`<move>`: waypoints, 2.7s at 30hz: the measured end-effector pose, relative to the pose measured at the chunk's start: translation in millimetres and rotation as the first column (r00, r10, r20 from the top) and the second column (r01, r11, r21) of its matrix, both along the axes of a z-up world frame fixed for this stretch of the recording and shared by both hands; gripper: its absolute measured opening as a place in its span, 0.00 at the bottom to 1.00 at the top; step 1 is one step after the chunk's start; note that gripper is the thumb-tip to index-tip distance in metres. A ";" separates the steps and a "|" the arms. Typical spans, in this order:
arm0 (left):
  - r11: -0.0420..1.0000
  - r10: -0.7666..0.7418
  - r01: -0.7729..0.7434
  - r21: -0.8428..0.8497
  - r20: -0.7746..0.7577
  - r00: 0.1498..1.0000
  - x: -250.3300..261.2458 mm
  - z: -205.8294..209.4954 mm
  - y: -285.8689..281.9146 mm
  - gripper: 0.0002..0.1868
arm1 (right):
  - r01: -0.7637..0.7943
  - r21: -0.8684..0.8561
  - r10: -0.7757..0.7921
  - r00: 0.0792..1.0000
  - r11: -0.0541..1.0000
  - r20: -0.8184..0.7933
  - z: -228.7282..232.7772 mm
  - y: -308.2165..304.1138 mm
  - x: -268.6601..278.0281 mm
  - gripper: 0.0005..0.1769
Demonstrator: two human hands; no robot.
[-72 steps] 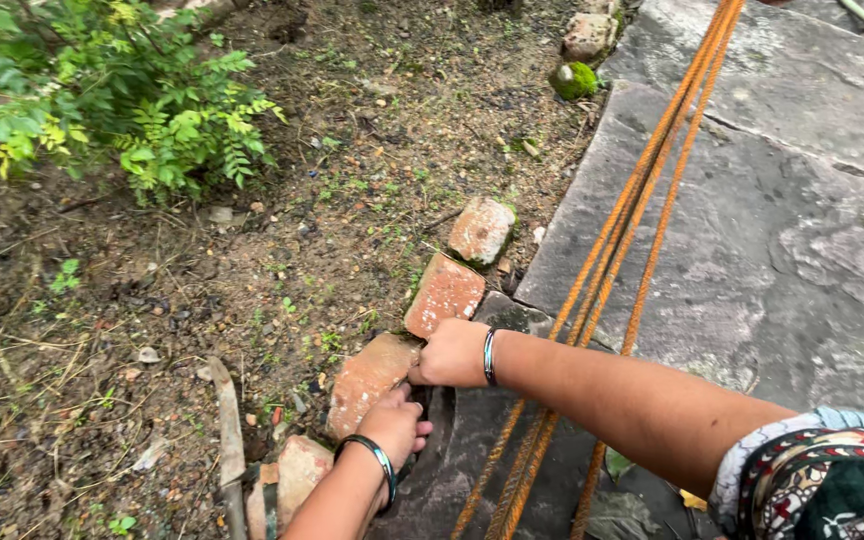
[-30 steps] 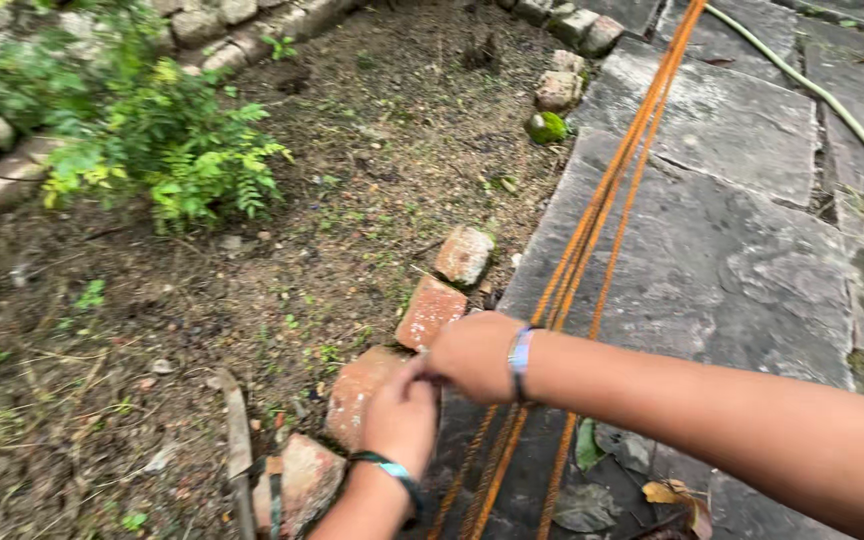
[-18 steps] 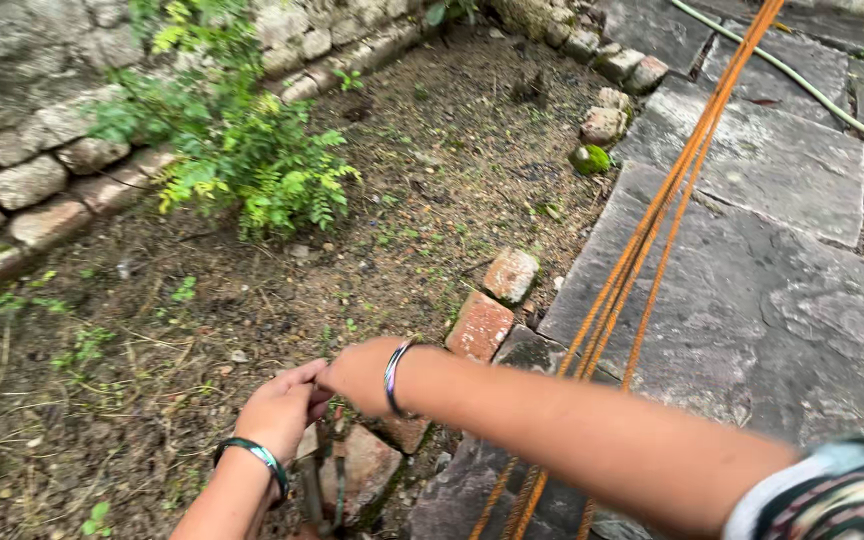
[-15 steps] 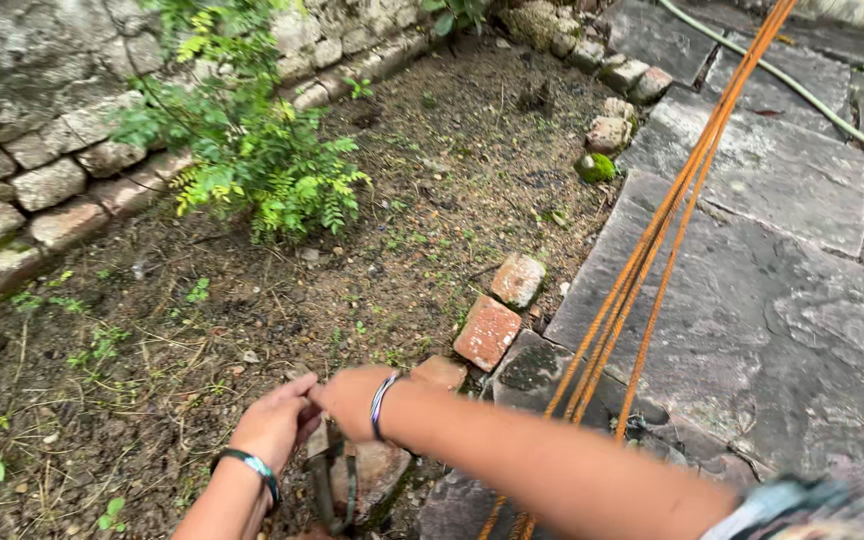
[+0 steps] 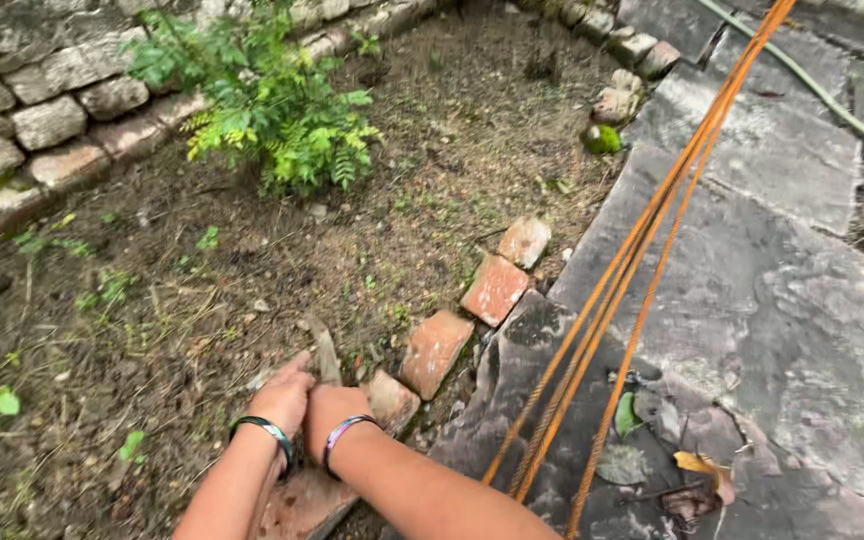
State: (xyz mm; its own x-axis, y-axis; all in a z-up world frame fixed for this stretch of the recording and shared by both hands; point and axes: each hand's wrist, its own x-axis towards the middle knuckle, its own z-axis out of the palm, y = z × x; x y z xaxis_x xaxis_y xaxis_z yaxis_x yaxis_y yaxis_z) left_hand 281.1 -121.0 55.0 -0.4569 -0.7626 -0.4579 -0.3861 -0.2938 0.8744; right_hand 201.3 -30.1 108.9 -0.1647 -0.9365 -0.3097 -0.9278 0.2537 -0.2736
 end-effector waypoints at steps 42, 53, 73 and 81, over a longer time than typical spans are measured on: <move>0.978 -0.154 0.157 -0.137 0.031 0.988 -17.1 155.0 28.6 0.33 | 0.407 -0.203 -0.373 0.909 0.891 0.186 138.4 -26.2 -65.5 0.16; 0.988 -0.152 0.153 0.007 -0.054 0.987 -39.9 195.1 -32.3 0.24 | 0.482 -0.407 -0.395 0.874 0.776 0.283 205.2 -51.6 -88.0 0.08; 0.998 -0.057 0.059 0.016 -0.063 0.996 3.3 275.5 -5.0 0.34 | 0.442 -0.386 -0.159 0.799 0.809 0.580 300.2 18.3 -71.5 0.07; 0.992 -0.008 0.025 0.125 -0.136 0.991 -46.8 178.1 -25.4 0.37 | 0.615 -0.434 -0.142 0.668 0.659 0.731 213.5 -7.2 -128.2 0.08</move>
State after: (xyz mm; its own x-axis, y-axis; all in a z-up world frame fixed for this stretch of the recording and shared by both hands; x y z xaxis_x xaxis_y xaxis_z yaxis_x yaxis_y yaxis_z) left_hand 234.4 -146.4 233.2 -0.5331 -0.6945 -0.4832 -0.2733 -0.3991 0.8752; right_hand 73.1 -37.2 322.4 -0.5556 -0.8223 0.1228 -0.3489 0.0966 -0.9322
